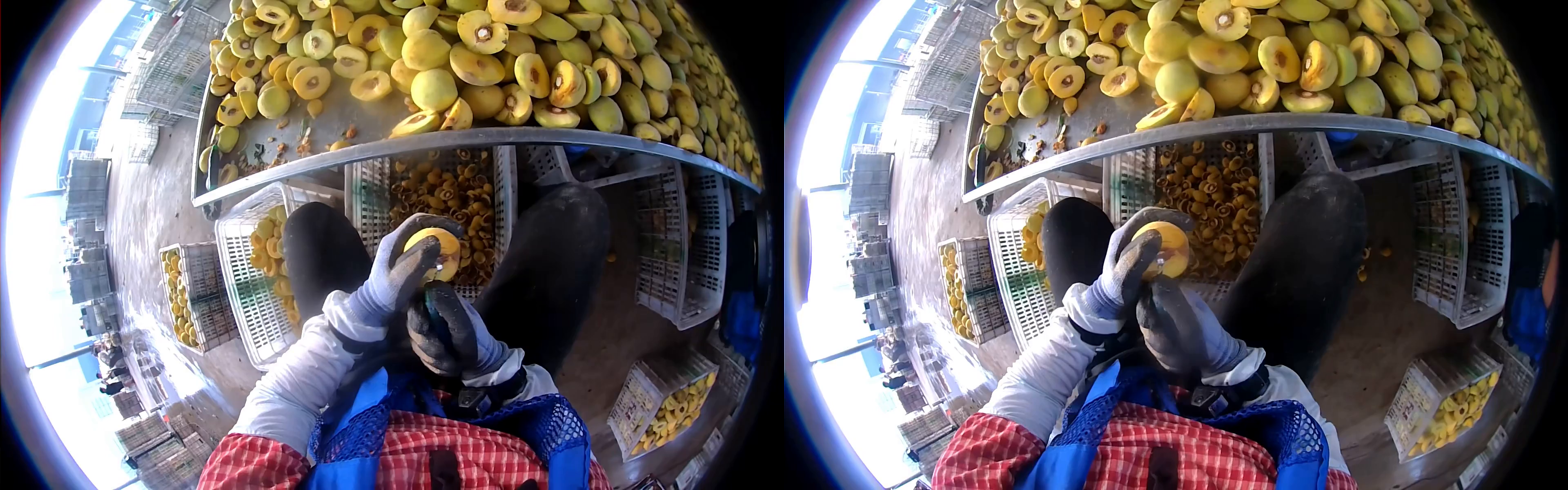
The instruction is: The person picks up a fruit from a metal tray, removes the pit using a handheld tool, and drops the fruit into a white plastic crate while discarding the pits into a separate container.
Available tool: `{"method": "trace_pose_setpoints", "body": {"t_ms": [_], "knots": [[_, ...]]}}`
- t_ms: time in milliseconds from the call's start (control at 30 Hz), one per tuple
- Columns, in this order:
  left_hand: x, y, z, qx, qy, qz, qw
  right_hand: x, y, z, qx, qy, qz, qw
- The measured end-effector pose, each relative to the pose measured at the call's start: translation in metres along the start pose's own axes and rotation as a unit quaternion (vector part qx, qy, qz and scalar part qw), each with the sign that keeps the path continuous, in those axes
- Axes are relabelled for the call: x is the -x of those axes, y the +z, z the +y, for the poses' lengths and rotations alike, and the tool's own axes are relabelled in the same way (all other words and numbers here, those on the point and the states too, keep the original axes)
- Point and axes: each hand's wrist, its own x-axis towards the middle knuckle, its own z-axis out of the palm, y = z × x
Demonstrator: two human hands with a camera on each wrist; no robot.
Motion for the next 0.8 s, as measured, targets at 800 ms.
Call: {"method": "trace_pose_setpoints", "body": {"t_ms": [800], "knots": [[0.032, -0.013, -0.036, 0.338, -0.080, 0.095, 0.933, -0.022, 0.027, 0.016, -0.242, 0.134, -0.261, 0.925]]}}
